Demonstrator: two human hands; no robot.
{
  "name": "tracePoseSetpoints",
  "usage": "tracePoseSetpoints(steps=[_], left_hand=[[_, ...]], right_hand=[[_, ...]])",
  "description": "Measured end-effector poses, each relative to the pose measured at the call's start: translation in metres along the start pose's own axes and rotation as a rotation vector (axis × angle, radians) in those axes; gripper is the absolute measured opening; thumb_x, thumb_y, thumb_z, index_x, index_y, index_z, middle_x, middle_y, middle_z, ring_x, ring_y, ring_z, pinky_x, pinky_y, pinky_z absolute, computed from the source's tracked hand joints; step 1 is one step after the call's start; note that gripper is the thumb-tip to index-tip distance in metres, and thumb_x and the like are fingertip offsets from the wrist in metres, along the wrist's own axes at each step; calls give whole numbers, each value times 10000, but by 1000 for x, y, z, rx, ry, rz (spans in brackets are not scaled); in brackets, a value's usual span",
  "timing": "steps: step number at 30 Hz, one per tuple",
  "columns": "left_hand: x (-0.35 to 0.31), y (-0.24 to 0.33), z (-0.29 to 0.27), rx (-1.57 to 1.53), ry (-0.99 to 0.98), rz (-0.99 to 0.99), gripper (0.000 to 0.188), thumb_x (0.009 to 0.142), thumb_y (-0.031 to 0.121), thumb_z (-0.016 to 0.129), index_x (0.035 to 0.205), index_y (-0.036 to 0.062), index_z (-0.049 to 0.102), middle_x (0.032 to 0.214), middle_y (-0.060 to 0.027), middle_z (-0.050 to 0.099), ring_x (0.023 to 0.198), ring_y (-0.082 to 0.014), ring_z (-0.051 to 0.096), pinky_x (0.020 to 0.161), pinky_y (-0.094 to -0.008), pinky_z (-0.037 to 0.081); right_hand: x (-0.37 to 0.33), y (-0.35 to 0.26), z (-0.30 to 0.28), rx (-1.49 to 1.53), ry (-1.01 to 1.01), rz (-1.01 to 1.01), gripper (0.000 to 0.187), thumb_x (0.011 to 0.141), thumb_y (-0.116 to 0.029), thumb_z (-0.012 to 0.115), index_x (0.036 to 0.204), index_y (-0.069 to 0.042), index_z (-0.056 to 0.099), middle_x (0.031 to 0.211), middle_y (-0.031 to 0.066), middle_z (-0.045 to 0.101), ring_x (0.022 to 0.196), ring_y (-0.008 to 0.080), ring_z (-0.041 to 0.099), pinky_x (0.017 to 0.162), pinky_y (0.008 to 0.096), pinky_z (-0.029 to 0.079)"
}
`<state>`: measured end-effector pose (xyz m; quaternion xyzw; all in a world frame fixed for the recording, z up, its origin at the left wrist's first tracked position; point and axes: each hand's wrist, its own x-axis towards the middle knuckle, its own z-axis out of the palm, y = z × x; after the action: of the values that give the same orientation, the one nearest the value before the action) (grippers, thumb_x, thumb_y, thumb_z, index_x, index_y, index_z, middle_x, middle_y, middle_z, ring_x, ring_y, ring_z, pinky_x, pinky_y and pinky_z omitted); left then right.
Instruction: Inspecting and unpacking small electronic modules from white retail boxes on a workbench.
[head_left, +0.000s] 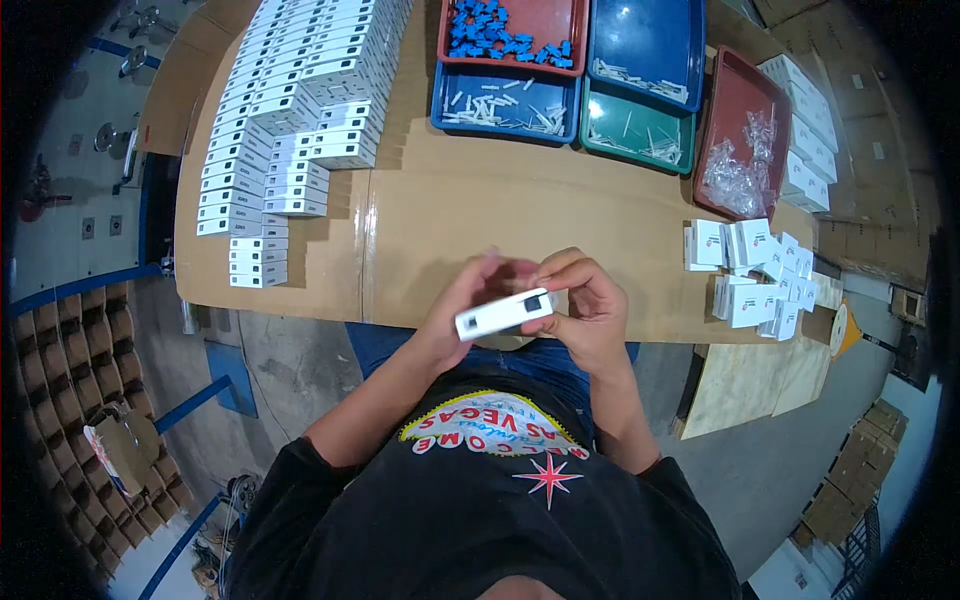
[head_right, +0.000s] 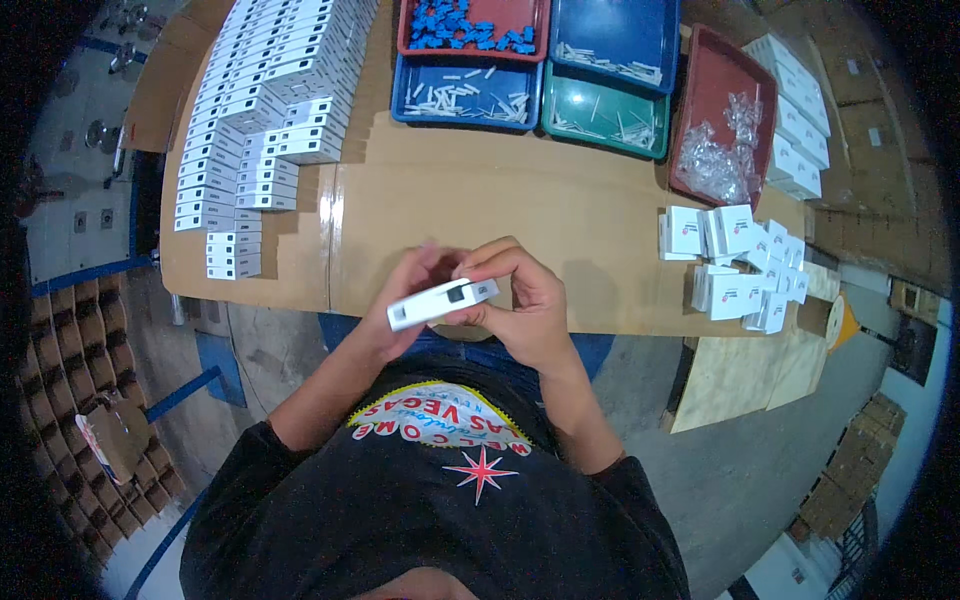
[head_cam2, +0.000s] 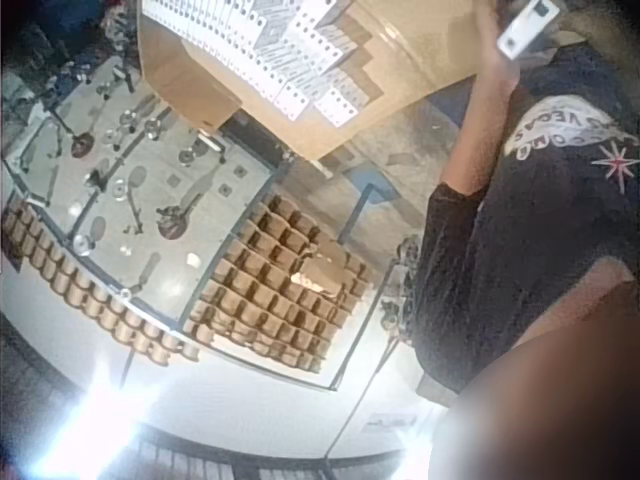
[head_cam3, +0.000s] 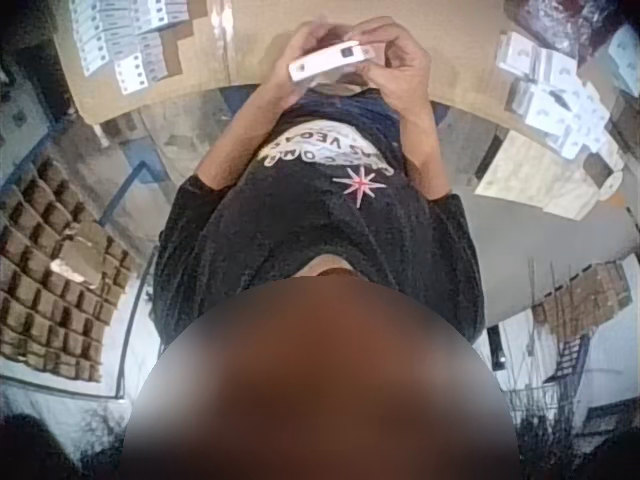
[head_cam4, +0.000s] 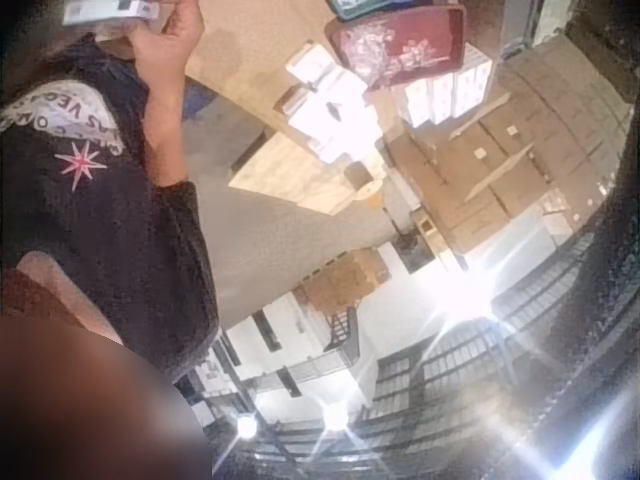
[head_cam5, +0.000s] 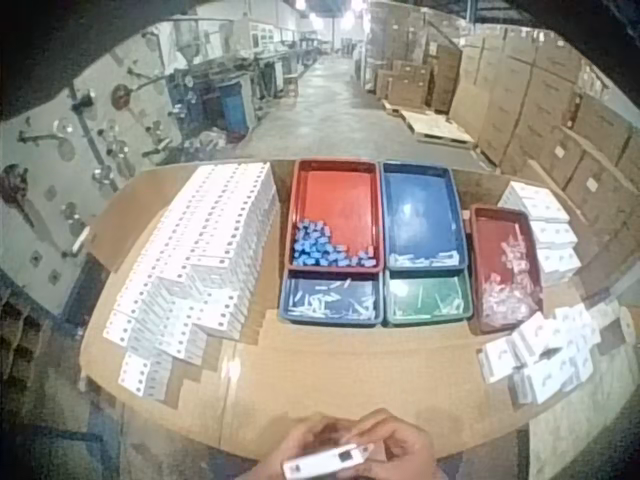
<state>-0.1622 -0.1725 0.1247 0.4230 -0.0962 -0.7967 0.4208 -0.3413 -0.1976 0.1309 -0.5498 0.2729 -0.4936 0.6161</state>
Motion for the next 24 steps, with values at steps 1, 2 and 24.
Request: tracePoseSetpoints(steps=[1,2,24], left_hand=[[3,-1,-7,27,-98,192,667,1090,554,342,1249,-26,630,1222,-162,679,1221,-230,625,1123,-413,420],[1,-1,-8,54,-112,339,693,1087,578,318,1261,-23,617,1245,-169,669,1233,-239,617,1129,-418,410],[8,-11,-18,494,-20,1075,562,830,259,883,1227,24,561,1142,-117,597,999,-177,618,869,-293,515]], right_hand=[[1,1,3,0,0,-2,367,762,57,855,1045,-26,636,1120,125,656,1066,207,651,930,341,531],[2,1,7,-15,103,-14,391,763,59,856,1048,-38,606,1126,129,652,1072,208,646,931,342,530],[0,0,32,-302,81,-130,461,909,-226,782,1265,42,663,1280,220,689,1190,334,659,1010,407,521]])
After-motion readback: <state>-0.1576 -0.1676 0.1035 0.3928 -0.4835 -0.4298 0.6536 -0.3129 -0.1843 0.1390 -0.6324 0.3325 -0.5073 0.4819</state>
